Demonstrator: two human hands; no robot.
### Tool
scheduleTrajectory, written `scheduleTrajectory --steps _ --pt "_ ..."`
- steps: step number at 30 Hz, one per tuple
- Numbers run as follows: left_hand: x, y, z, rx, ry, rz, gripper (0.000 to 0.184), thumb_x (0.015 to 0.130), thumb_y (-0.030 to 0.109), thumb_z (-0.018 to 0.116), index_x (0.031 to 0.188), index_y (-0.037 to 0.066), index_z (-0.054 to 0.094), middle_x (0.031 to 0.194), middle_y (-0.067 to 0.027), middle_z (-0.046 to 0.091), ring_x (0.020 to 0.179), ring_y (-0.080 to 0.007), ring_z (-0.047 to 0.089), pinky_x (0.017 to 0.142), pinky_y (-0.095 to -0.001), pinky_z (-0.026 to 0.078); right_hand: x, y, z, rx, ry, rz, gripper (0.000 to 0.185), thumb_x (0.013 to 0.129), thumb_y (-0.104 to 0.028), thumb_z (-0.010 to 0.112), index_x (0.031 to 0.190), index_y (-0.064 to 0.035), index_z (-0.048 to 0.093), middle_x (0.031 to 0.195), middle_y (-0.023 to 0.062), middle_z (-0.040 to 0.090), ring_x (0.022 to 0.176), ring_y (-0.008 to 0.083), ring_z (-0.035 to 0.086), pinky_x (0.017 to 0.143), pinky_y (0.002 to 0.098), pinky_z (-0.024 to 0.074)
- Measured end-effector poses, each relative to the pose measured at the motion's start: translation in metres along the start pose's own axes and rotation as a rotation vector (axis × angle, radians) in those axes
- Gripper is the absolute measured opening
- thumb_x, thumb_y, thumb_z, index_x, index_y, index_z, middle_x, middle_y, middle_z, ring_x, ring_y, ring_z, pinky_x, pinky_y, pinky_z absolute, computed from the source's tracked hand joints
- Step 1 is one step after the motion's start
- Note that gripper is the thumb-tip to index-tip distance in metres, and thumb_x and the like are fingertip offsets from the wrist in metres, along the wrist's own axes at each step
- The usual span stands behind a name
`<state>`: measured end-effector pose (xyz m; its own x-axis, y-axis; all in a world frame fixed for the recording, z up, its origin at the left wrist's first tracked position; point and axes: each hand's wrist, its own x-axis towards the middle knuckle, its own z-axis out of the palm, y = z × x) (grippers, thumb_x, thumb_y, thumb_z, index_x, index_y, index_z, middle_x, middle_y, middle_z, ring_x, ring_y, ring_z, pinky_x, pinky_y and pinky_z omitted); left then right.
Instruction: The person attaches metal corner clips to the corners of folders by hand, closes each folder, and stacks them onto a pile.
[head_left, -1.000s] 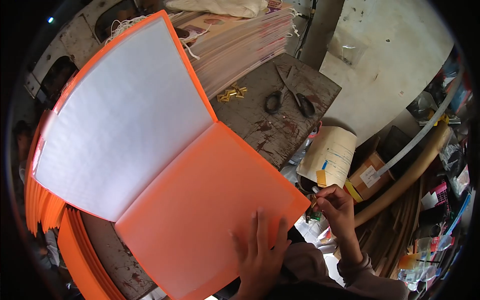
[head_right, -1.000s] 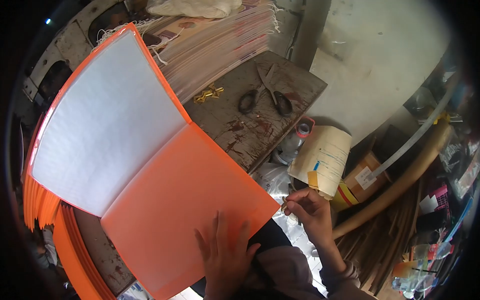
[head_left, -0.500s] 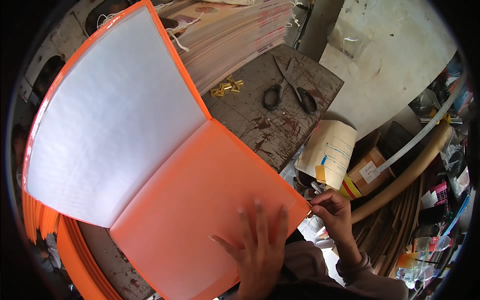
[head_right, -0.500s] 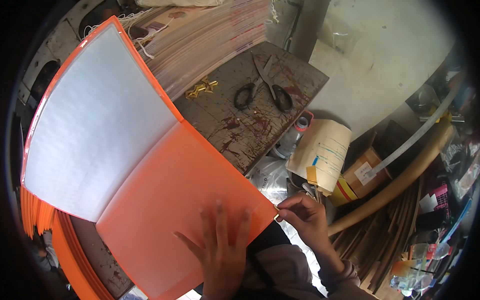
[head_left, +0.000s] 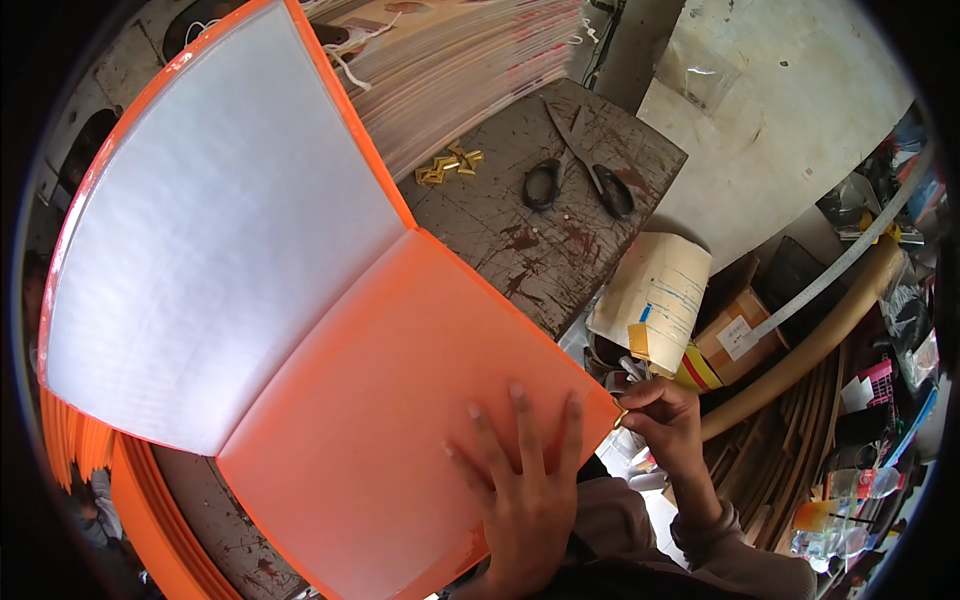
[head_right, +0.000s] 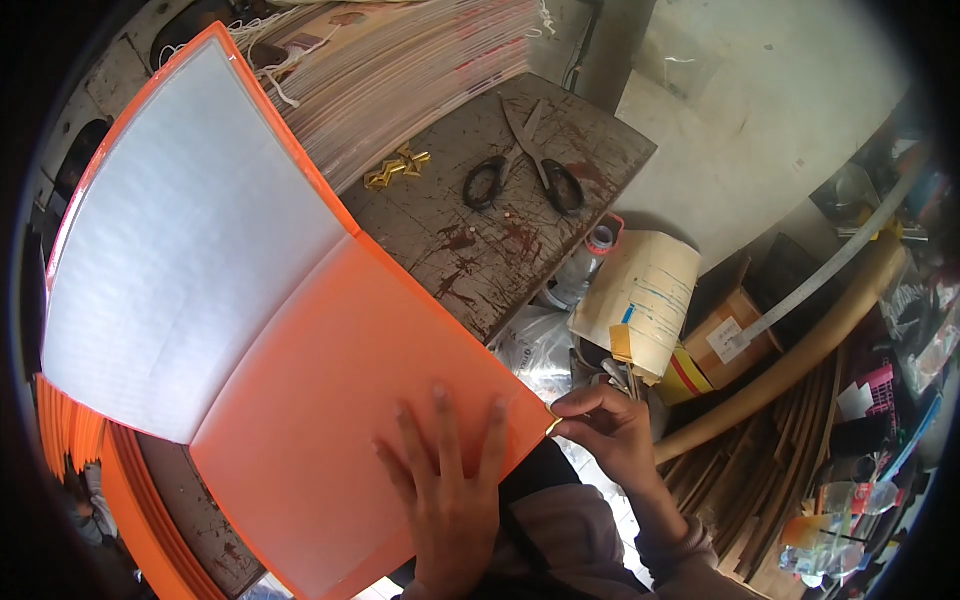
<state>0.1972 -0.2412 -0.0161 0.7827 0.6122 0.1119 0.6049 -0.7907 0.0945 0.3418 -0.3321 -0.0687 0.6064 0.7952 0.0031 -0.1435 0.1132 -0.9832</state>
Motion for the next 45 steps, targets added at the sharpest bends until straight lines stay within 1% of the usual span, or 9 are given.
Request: scheduleTrajectory --steps 12,19,22,24,27,30,38,42,45 --pt "0.0 0.0 -0.001 -0.057 -0.012 0.004 0.051 0.079 0.009 0.046 0.129 0.02 0.042 0.135 -0.0215 0.029 0.121 -0.0489 0.029 0.094 -0.065 0.021 0.006 -0.002 0.002 -0.18 0.018 -0.095 0.011 0.071 0.012 0.063 0.076 0.0019 0.064 0.085 0.0113 0.062 0.08 0.0146 0.059 0.073 0.0261 0.0473" --pt "0.001 0.002 0.004 -0.048 0.037 -0.007 0.049 0.078 0.009 0.047 0.126 0.021 0.045 0.134 -0.0215 0.031 0.12 -0.0472 0.031 0.094 -0.0641 0.023 0.009 -0.002 -0.002 -0.024 -0.065 -0.055 0.016 0.073 0.011 0.062 0.086 0.0017 0.061 0.092 0.01 0.059 0.087 0.0143 0.057 0.077 0.0265 0.0468" --pt "0.008 0.006 0.008 -0.088 0.111 0.035 0.045 0.078 0.01 0.048 0.124 0.016 0.047 0.132 -0.0177 0.035 0.121 -0.0385 0.036 0.096 -0.0587 0.026 0.008 -0.001 0.001 -0.005 -0.044 -0.062 0.015 0.074 0.011 0.061 0.086 0.0019 0.061 0.091 0.01 0.059 0.087 0.0147 0.057 0.077 0.0267 0.047" --pt "0.014 0.006 0.015 -0.053 0.104 0.176 0.045 0.082 0.02 0.046 0.126 0.011 0.045 0.128 -0.0097 0.044 0.119 -0.0218 0.042 0.098 -0.05 0.031 0.007 -0.001 0.002 0.009 -0.031 -0.037 0.015 0.074 0.011 0.061 0.086 0.0021 0.061 0.092 0.0103 0.059 0.087 0.0151 0.057 0.078 0.0269 0.047" --pt "0.016 0.008 0.018 -0.053 0.12 0.182 0.042 0.082 0.018 0.045 0.123 0.007 0.048 0.127 -0.0082 0.046 0.12 -0.0183 0.041 0.099 -0.0451 0.031 0.007 0.001 -0.001 0.005 -0.024 -0.006 0.014 0.074 0.01 0.062 0.086 0.0023 0.062 0.093 0.0109 0.06 0.087 0.0157 0.058 0.078 0.0272 0.0469" --pt "0.014 0.006 0.014 -0.186 0.088 0.207 0.042 0.08 0.011 0.047 0.121 0.0 0.046 0.128 -0.0127 0.042 0.122 -0.0266 0.038 0.1 -0.0491 0.028 0.009 0.007 -0.005 0.006 -0.043 -0.012 0.013 0.074 0.009 0.062 0.086 0.0028 0.063 0.092 0.0114 0.061 0.086 0.0158 0.058 0.078 0.0273 0.0469" --pt "0.012 0.002 0.012 -0.049 0.034 0.304 0.043 0.082 0.016 0.042 0.122 0.002 0.047 0.13 -0.0129 0.041 0.124 -0.026 0.036 0.098 -0.0491 0.031 0.005 0.008 0.001 -0.045 0.005 -0.081 0.011 0.073 0.009 0.062 0.082 0.0021 0.064 0.087 0.0111 0.062 0.085 0.0155 0.059 0.075 0.027 0.0476" --pt "0.013 -0.001 0.008 -0.099 0.011 0.306 0.044 0.081 0.014 0.042 0.123 0.0 0.046 0.13 -0.0138 0.041 0.125 -0.0274 0.035 0.099 -0.05 0.03 0.011 0.005 -0.004 -0.032 -0.153 -0.032 0.011 0.075 0.008 0.062 0.083 0.0015 0.063 0.089 0.0111 0.062 0.085 0.0144 0.058 0.076 0.0264 0.0471" --pt "0.013 -0.001 0.01 -0.092 0.037 0.304 0.045 0.08 0.013 0.043 0.123 0.0 0.045 0.13 -0.0143 0.041 0.125 -0.0273 0.035 0.099 -0.0502 0.029 0.001 0.008 0.012 0.014 0.041 -0.025 0.008 0.075 0.008 0.062 0.081 0.0026 0.062 0.09 0.0112 0.062 0.085 0.0145 0.058 0.078 0.0257 0.0457"
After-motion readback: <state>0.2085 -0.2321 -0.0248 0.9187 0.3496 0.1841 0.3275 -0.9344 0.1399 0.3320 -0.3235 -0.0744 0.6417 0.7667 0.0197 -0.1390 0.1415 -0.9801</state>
